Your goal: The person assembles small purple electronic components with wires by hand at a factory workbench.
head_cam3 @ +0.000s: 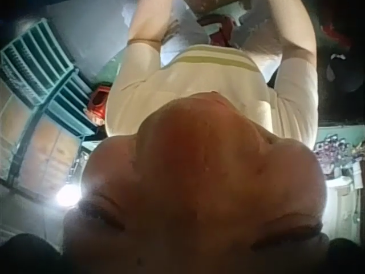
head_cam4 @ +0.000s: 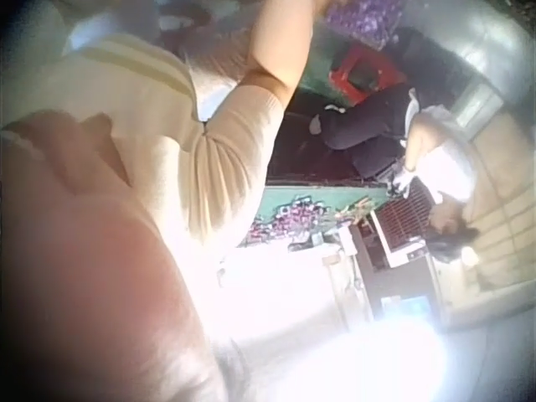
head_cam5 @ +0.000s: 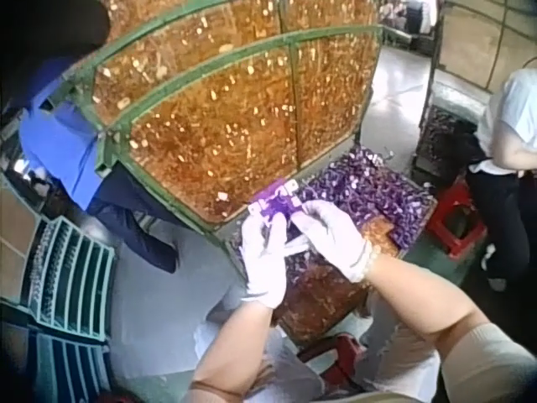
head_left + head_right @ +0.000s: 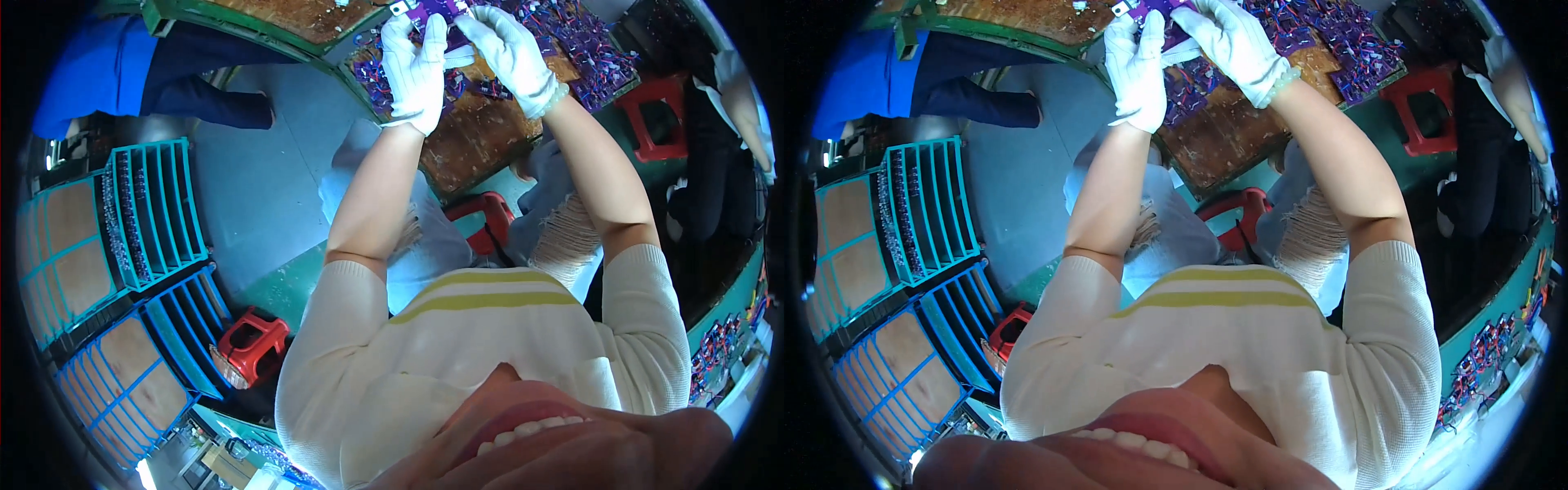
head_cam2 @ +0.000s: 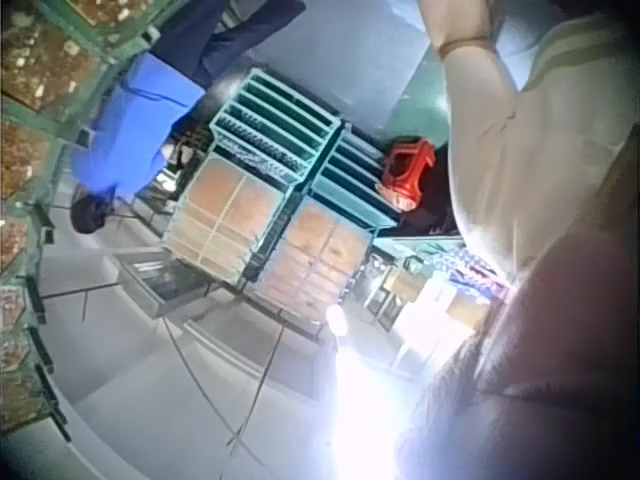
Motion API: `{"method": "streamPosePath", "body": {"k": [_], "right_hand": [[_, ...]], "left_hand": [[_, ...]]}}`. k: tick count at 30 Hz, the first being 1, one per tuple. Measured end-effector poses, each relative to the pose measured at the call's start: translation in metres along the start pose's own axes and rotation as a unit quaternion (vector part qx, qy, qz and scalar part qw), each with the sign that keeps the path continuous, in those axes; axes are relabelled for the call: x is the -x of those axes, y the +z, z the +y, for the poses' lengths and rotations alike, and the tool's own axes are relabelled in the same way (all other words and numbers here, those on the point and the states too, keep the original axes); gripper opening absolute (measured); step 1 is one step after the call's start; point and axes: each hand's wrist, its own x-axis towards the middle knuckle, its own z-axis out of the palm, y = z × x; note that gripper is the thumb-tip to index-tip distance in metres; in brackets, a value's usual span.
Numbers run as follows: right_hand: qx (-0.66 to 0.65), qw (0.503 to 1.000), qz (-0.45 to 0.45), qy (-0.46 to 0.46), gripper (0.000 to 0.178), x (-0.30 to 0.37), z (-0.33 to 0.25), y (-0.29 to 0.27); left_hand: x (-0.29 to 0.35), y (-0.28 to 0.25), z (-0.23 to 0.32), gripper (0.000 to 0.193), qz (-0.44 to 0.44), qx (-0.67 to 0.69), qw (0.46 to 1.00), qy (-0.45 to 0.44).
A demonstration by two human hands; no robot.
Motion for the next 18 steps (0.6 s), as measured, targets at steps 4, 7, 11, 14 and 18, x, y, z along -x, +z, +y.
{"method": "streamPosePath", "body": {"k": [4, 7, 11, 14, 18], "right_hand": [[-0.177, 0.976, 0.019, 0.125, 0.017, 0.003, 0.007, -0.004], [-0.285, 0.956, 0.032, 0.062, 0.017, 0.007, 0.018, -0.006], [-0.307, 0.939, -0.009, 0.152, 0.016, 0.008, -0.011, -0.006], [-0.306, 0.949, 0.017, 0.075, 0.015, 0.008, 0.008, -0.001], [-0.455, 0.884, -0.012, 0.105, 0.015, 0.006, 0.002, 0.006]], "left_hand": [[0.005, 0.013, 0.019, 0.030, 0.056, 0.024, 0.993, -0.105], [0.007, 0.009, 0.025, 0.035, 0.064, 0.087, 0.983, -0.151], [0.014, -0.007, 0.019, 0.032, 0.032, 0.112, 0.991, -0.071], [0.006, -0.006, 0.015, 0.032, 0.063, 0.064, 0.993, -0.075], [0.001, -0.015, 0.005, 0.034, 0.061, 0.108, 0.986, -0.113]]}}
